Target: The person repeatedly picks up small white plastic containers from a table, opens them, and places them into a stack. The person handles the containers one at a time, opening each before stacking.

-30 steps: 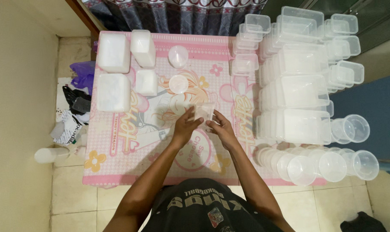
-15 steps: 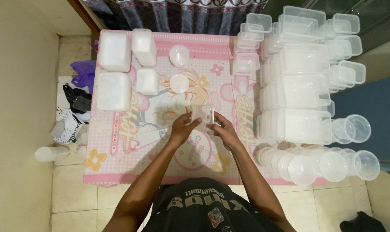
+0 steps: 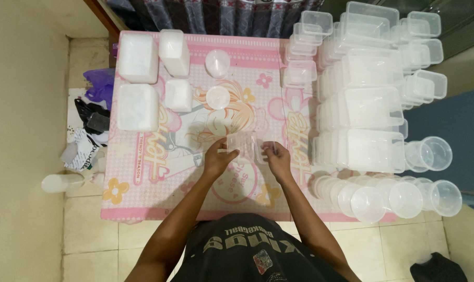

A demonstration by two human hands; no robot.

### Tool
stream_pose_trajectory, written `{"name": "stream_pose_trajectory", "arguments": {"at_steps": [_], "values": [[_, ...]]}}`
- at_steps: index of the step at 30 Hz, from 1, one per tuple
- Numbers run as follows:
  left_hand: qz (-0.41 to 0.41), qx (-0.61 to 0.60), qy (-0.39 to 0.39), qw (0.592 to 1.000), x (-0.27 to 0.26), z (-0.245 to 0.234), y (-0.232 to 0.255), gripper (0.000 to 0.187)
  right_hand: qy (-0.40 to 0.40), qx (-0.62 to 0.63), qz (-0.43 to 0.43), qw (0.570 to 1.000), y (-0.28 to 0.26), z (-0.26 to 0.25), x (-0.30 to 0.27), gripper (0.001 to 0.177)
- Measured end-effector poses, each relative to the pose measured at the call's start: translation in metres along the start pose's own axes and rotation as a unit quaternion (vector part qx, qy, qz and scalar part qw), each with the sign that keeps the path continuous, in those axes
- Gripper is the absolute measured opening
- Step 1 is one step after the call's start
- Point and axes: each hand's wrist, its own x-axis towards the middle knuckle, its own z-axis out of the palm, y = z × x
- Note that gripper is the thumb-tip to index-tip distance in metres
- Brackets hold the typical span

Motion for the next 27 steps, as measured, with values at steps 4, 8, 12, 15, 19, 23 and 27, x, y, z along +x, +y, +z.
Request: {"name": "stream_pose_trajectory", "arguments": {"at_steps": [4,8,12,15,19,23,27], "values": [[-0.017,-0.121,-0.026,0.992,0.022,0.001,-0.083,0.062,0.044,0.070,0.058,0.995,0.043,-0.002,0.010,0.015],[-0.097,-0.213,-0.046,0.971,0.030,-0.006,-0.139,0.057,0.045,0.054,0.099,0.993,0.084,0.005,0.023,0.015],[-0.115,-0.192,-0.026,0.974,0.033,-0.007,-0.157,0.051,0.041,0.067,0.091,0.993,0.105,0.013,0.029,0.015],[-0.123,-0.167,-0.015,0.978,0.028,-0.009,-0.158,0.045,0.086,-0.137,0.067,0.984,0.106,0.017,0.021,0.019],[-0.136,-0.172,-0.008,0.976,0.024,-0.010,-0.156,0.039,0.150,-0.365,0.065,0.916,0.092,0.019,0.005,0.041],[-0.113,-0.178,-0.002,0.978,0.023,-0.007,-0.155,0.040,0.156,-0.448,0.038,0.879,0.073,0.022,-0.004,0.046],[-0.126,-0.182,-0.006,0.975,0.025,-0.007,-0.153,0.041,0.153,-0.463,0.041,0.872,0.062,0.024,-0.007,0.052]]}}
